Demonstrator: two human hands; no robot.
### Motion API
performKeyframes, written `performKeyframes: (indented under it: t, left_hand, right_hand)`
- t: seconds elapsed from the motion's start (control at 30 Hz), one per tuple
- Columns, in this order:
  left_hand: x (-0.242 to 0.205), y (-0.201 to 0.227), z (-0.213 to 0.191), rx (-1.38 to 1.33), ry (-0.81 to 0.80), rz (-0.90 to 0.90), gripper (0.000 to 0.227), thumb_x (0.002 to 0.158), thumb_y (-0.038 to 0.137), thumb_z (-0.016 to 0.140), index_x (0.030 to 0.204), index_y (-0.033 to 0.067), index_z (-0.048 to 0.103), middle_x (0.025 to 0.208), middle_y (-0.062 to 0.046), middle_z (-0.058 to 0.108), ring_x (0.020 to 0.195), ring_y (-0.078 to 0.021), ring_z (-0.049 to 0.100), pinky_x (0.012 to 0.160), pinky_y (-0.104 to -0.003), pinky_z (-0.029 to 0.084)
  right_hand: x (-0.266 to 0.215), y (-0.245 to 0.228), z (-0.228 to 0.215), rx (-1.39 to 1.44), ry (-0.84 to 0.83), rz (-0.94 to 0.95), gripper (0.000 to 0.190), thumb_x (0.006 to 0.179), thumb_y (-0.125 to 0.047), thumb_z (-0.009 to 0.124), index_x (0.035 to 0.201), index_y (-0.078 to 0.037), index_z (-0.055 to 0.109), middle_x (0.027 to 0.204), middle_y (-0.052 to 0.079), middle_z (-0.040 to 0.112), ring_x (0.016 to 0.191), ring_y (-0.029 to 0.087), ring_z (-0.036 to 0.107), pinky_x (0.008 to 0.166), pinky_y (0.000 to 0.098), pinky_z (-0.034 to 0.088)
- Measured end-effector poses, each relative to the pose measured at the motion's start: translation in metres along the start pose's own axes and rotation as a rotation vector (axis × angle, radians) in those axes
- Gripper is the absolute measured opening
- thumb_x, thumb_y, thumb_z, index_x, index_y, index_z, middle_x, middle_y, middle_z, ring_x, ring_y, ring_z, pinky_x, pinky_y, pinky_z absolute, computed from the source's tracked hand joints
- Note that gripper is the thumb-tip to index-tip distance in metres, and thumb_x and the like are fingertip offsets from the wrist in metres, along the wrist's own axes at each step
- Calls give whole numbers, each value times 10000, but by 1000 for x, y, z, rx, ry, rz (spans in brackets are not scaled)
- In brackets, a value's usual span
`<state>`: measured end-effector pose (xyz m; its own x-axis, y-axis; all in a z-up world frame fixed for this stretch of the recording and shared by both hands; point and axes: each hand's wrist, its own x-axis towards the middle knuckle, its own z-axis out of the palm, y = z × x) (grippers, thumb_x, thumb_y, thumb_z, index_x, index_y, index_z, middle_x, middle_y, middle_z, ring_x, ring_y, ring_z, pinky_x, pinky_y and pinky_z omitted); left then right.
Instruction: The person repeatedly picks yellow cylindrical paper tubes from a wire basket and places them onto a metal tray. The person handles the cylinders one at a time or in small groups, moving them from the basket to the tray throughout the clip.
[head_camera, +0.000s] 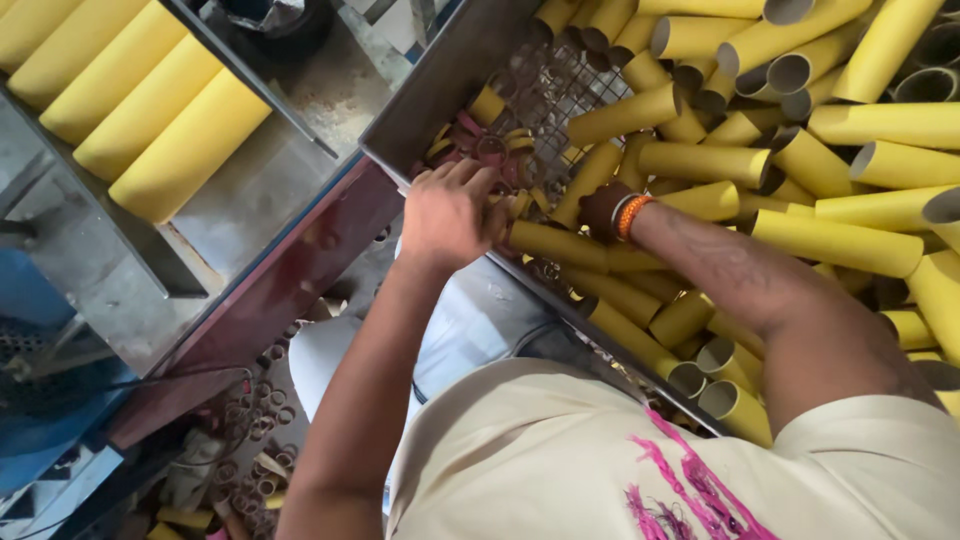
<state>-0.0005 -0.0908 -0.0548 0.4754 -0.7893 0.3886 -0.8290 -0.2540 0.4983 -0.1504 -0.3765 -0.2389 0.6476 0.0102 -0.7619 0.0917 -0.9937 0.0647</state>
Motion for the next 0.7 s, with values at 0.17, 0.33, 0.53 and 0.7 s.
performKeyframes:
  t: [0.17,0.33,0.53,0.7]
  left_hand:
    - [-5,-5,10,4,-22,33,218,877,316,733,839,109,678,854,-89,671,823,-314,675,742,-459,512]
    - [-6,-9,14,-48,46,76,230,880,325,713,877,99,673,879,-90,677,833,-324,670,742,-454,510]
    - [-9,-10,17,-25,-86,30,194,883,316,692,932,129,697,932,-86,712,955,-306,698,823,-473,504]
    - [-4,-5,-9,-312,45,-64,737,791,358,810,1421,119,512,1441,-193,539,1273,-393,551,1041,-479,485]
  right_hand:
    - [-9,10,5,-122,-112,14,422,783,-259,754,1196,-171,731,1274,79,693,1145,313,682,928,464,576]
    - [-24,26,-16,362,71,227,301,905,-247,667,1160,-103,738,1113,160,766,1035,345,744,901,471,572]
    - [-75,54,-104,102,128,43,381,735,-220,853,1101,-177,755,1072,82,779,1002,293,731,877,415,573]
    - [-142,26,-203,412,548,-170,198,937,-153,674,1114,-182,756,978,50,800,803,212,757,759,356,581]
